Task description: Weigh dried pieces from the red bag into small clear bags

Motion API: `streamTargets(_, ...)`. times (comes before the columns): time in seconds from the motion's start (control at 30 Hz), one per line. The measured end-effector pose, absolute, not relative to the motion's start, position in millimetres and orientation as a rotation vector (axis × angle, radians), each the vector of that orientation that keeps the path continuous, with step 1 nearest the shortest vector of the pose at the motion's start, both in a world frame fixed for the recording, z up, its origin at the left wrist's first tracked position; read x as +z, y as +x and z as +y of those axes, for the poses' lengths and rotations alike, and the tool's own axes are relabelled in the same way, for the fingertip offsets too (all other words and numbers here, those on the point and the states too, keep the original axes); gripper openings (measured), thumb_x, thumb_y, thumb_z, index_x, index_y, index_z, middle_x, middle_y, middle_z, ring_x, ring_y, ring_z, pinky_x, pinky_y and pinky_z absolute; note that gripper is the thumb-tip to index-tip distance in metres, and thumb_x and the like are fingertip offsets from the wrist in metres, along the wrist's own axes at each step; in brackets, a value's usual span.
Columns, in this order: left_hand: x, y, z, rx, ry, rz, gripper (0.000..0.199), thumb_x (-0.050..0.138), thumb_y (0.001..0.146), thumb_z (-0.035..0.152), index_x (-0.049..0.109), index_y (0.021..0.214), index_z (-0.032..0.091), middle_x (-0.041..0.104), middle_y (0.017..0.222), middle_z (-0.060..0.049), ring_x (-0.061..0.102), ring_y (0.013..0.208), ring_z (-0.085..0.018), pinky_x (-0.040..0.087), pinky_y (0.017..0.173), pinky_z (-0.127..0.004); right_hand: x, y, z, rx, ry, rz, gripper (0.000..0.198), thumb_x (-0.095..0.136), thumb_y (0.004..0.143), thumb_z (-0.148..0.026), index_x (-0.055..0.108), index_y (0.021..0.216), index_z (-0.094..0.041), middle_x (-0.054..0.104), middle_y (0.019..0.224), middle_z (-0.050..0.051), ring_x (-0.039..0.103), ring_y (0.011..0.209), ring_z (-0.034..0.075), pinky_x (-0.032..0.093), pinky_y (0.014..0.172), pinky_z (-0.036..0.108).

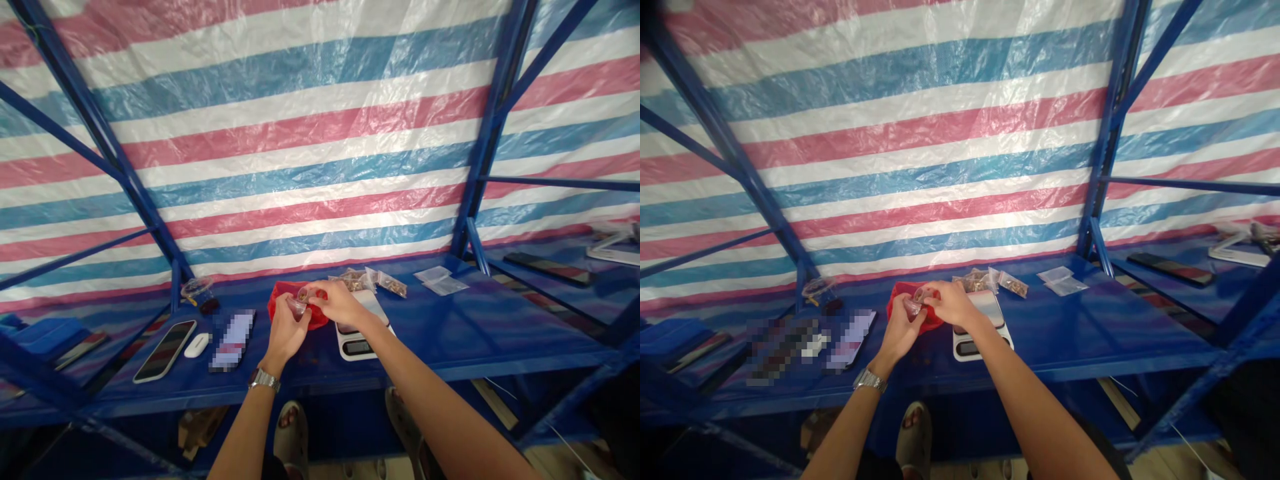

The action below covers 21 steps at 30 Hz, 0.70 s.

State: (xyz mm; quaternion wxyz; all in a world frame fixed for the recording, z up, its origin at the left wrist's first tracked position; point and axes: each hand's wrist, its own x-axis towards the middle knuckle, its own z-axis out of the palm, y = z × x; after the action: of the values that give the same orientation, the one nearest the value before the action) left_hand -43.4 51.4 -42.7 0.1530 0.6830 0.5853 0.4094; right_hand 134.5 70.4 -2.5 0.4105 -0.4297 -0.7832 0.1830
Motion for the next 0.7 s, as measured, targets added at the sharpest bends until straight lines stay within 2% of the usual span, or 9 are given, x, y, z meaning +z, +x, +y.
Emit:
streamTargets(0.17, -40, -43, 55, 1.153, 2.15, 1.63, 0.027, 0.059, 0.088, 0.026, 0.057, 0.113, 0.018, 0.067, 0.109, -0.01, 0.065, 0.106, -0.028, 0.051, 0.093, -0.042, 4, 131, 64, 0.442, -1.074, -2.003, 0.029, 0.067, 0.088, -0.016, 0.077, 0.114, -0.027, 0.079, 0.116, 0.003, 0.073, 0.109, 0.024, 0.051, 0.102, 0.038)
streamTargets(0.33, -28, -42, 48, 1.064, 2.265, 1.732, 0.02, 0.05, 0.091, 0.017, 0.06, 0.108, 0.021, 0.071, 0.106, -0.011, 0.067, 0.101, -0.03, 0.05, 0.086, -0.041, 12, 131, 61, 0.404, -1.113, -2.014, 0.03, 0.069, 0.087, -0.016, 0.077, 0.114, -0.027, 0.079, 0.117, 0.004, 0.072, 0.111, 0.025, 0.05, 0.104, 0.041)
streamTargets(0.53, -16, -39, 38, 1.069, 2.078, 1.846, 0.009, 0.051, 0.095, 0.027, 0.058, 0.1, 0.024, 0.071, 0.09, -0.007, 0.069, 0.088, -0.028, 0.048, 0.077, -0.035, 11, 134, 65, 0.39, -1.164, -1.983, 0.031, 0.069, 0.086, -0.017, 0.078, 0.113, -0.028, 0.08, 0.111, 0.004, 0.074, 0.1, 0.025, 0.051, 0.101, 0.043)
streamTargets(0.7, -19, -32, 42, 1.268, 1.866, 1.752, 0.028, 0.069, 0.084, 0.04, 0.057, 0.1, 0.02, 0.07, 0.098, -0.008, 0.068, 0.092, -0.025, 0.05, 0.083, -0.036, 6, 142, 69, 0.445, -1.112, -1.936, 0.028, 0.068, 0.087, -0.019, 0.078, 0.112, -0.028, 0.08, 0.106, 0.003, 0.074, 0.096, 0.022, 0.054, 0.099, 0.038)
